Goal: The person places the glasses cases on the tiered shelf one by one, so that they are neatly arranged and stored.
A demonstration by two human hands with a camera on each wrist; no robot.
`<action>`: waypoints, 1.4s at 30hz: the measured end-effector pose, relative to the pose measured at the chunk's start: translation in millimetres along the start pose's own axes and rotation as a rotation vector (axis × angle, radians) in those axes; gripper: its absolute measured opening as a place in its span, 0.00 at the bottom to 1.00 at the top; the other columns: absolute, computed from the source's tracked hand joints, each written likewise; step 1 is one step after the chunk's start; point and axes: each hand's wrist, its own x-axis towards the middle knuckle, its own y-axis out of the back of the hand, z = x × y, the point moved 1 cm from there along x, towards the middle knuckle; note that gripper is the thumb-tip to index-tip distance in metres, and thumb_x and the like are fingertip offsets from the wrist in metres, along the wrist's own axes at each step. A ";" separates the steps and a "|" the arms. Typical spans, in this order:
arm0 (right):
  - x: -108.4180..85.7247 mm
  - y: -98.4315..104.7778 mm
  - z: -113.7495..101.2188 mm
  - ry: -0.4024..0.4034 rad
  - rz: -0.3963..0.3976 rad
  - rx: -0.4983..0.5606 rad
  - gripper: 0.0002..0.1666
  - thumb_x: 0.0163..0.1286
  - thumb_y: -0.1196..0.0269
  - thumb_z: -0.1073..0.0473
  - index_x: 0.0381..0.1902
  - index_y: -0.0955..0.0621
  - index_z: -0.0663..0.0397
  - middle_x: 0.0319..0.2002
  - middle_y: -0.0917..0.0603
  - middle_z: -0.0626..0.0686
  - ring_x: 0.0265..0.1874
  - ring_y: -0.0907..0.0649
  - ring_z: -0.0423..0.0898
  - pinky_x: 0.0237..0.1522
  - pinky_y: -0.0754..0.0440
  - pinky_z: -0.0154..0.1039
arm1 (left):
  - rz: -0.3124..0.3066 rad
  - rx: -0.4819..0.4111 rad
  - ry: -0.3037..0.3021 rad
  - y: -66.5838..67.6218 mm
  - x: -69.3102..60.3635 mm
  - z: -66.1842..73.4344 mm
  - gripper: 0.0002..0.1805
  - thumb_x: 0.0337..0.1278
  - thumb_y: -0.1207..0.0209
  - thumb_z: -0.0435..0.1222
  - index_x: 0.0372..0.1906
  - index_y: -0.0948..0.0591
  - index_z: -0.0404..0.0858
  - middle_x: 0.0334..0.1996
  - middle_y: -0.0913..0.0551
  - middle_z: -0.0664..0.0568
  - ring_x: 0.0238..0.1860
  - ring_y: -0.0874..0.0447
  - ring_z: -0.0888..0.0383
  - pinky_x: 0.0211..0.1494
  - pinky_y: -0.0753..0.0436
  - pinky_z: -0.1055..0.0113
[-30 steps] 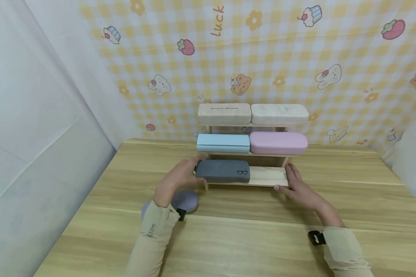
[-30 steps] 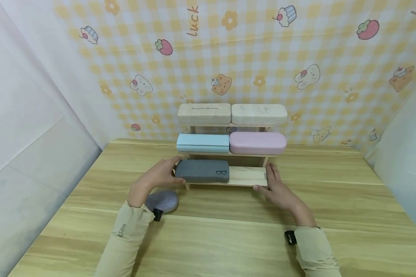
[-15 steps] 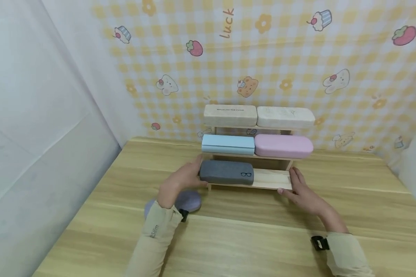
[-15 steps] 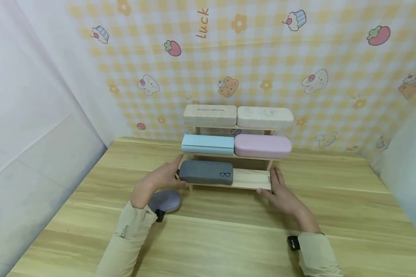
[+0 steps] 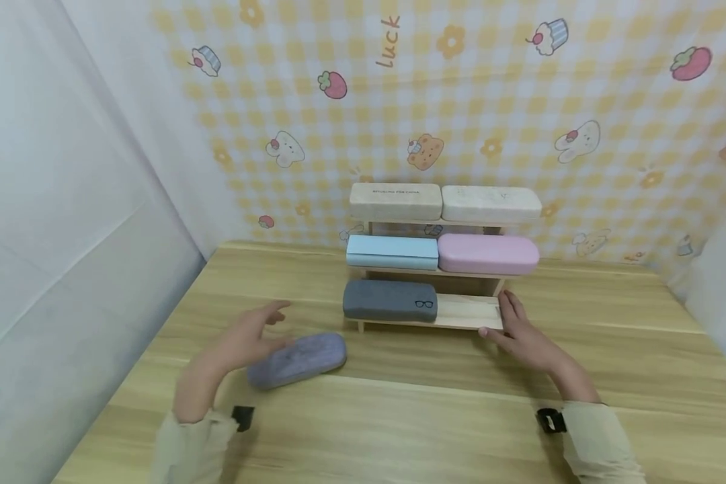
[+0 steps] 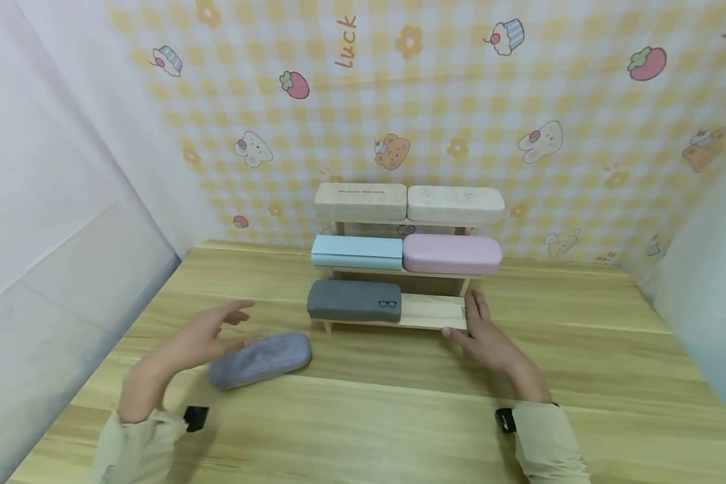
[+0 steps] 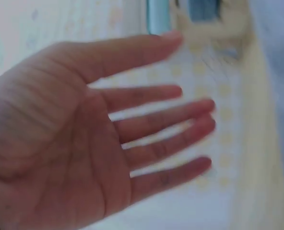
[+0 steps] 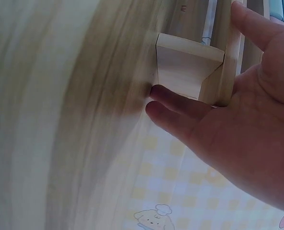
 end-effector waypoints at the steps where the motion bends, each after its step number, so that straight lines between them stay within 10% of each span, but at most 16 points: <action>1: -1.2 0.6 1.9 0.004 -0.012 0.028 0.53 0.71 0.47 0.48 0.68 0.69 0.71 0.68 0.73 0.70 0.67 0.65 0.68 0.59 0.54 0.68 | -0.003 -0.017 0.001 1.2 -5.2 -6.1 0.33 0.55 0.38 0.34 0.63 0.36 0.25 0.51 0.25 0.31 0.53 0.28 0.35 0.51 0.27 0.45; 7: -7.8 6.2 16.5 0.031 -0.083 0.180 0.49 0.72 0.48 0.53 0.72 0.68 0.56 0.70 0.74 0.62 0.67 0.71 0.61 0.57 0.65 0.70 | -0.005 -0.119 -0.011 3.0 -30.8 -32.0 0.35 0.55 0.37 0.40 0.65 0.36 0.29 0.58 0.30 0.33 0.57 0.32 0.35 0.52 0.31 0.40; 17: -7.6 10.4 19.4 0.029 -0.080 0.144 0.48 0.73 0.50 0.51 0.72 0.68 0.57 0.71 0.73 0.62 0.67 0.70 0.62 0.58 0.63 0.70 | -0.053 -0.252 0.016 -23.3 -41.9 -54.0 0.46 0.38 0.28 0.36 0.62 0.38 0.21 0.59 0.36 0.25 0.56 0.35 0.27 0.47 0.22 0.53; 29: -9.2 12.1 35.6 0.021 -0.022 0.245 0.43 0.72 0.48 0.52 0.74 0.58 0.42 0.73 0.66 0.58 0.68 0.62 0.66 0.59 0.59 0.68 | 0.084 0.079 0.074 -41.9 -42.2 -44.9 0.45 0.27 0.24 0.35 0.56 0.31 0.19 0.50 0.27 0.26 0.52 0.28 0.32 0.55 0.31 0.44; 42: -9.1 9.4 36.9 0.031 0.029 0.309 0.43 0.71 0.45 0.54 0.74 0.55 0.46 0.72 0.63 0.61 0.62 0.39 0.69 0.58 0.43 0.64 | 0.140 0.126 0.116 -52.5 -30.9 -41.7 0.43 0.34 0.26 0.44 0.54 0.29 0.20 0.49 0.25 0.28 0.51 0.27 0.33 0.54 0.30 0.44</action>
